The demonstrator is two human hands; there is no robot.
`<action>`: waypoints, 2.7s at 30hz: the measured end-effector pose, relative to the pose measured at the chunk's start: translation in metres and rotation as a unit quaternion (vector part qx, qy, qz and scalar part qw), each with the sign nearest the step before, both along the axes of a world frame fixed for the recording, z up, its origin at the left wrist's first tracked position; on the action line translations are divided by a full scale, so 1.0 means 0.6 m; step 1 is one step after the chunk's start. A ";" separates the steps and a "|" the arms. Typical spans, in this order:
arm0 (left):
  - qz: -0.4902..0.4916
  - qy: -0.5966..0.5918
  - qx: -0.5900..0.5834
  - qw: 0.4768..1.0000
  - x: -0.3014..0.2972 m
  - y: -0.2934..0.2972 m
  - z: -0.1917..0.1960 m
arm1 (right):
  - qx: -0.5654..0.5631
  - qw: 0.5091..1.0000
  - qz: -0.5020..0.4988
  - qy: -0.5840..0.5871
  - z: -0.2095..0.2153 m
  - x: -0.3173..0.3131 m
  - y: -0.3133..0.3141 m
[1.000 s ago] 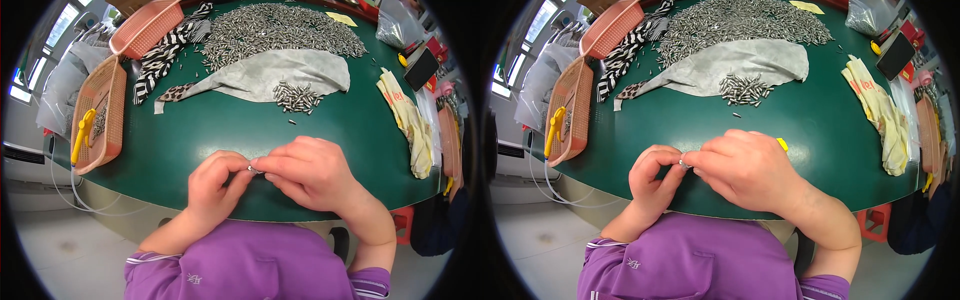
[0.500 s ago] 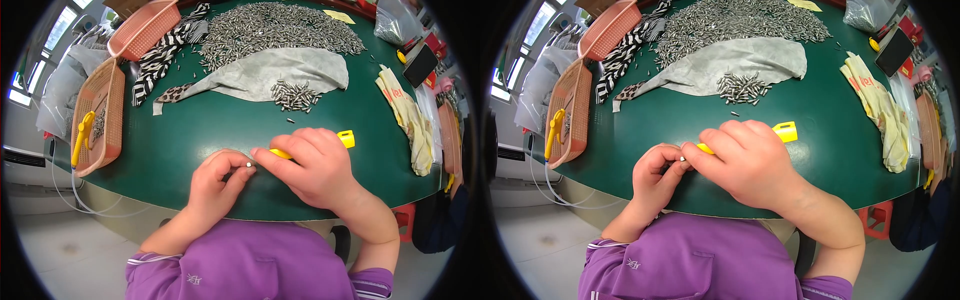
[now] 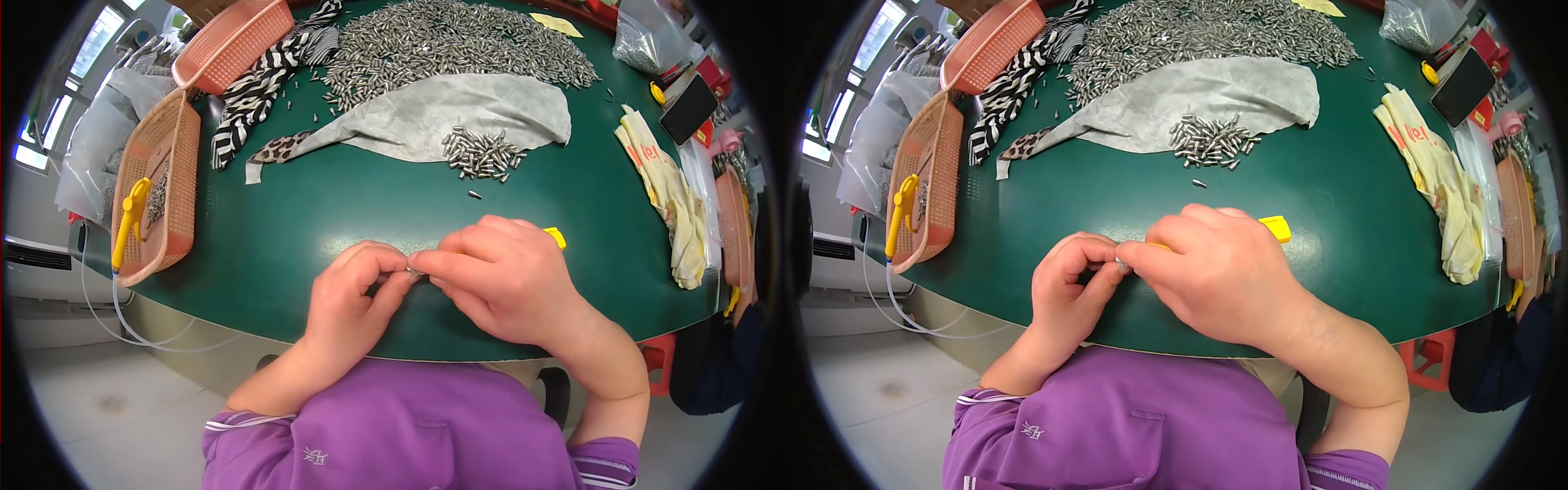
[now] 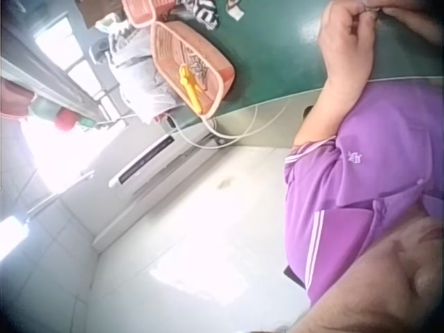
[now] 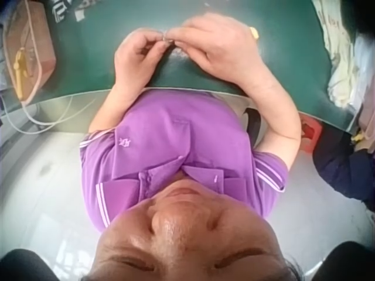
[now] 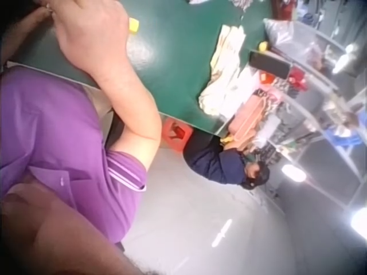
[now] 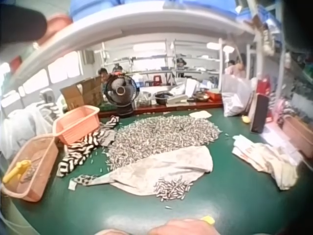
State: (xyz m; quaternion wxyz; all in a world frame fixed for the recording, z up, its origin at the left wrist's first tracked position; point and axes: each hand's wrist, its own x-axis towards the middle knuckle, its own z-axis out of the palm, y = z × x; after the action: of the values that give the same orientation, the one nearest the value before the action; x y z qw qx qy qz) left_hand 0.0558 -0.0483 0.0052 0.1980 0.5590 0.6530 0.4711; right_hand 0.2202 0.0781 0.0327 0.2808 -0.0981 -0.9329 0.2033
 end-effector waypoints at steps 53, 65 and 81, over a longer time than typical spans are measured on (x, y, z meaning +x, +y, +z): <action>0.010 -0.064 0.029 0.997 0.000 0.002 -0.017 | -0.121 0.992 0.004 0.018 -0.015 -0.002 -0.011; 0.009 -0.028 0.014 0.999 0.004 0.001 -0.005 | 0.112 0.993 -0.025 -0.028 -0.012 0.000 -0.016; 0.015 0.020 0.032 0.999 0.004 0.002 -0.009 | -0.084 0.996 -0.003 0.018 -0.017 -0.001 -0.008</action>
State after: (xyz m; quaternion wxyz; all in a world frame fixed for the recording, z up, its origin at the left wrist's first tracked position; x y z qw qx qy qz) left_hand 0.0579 -0.0469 -0.0004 0.1597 0.5649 0.6495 0.4832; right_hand 0.2197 0.0730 0.0228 0.2894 -0.1207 -0.9068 0.2819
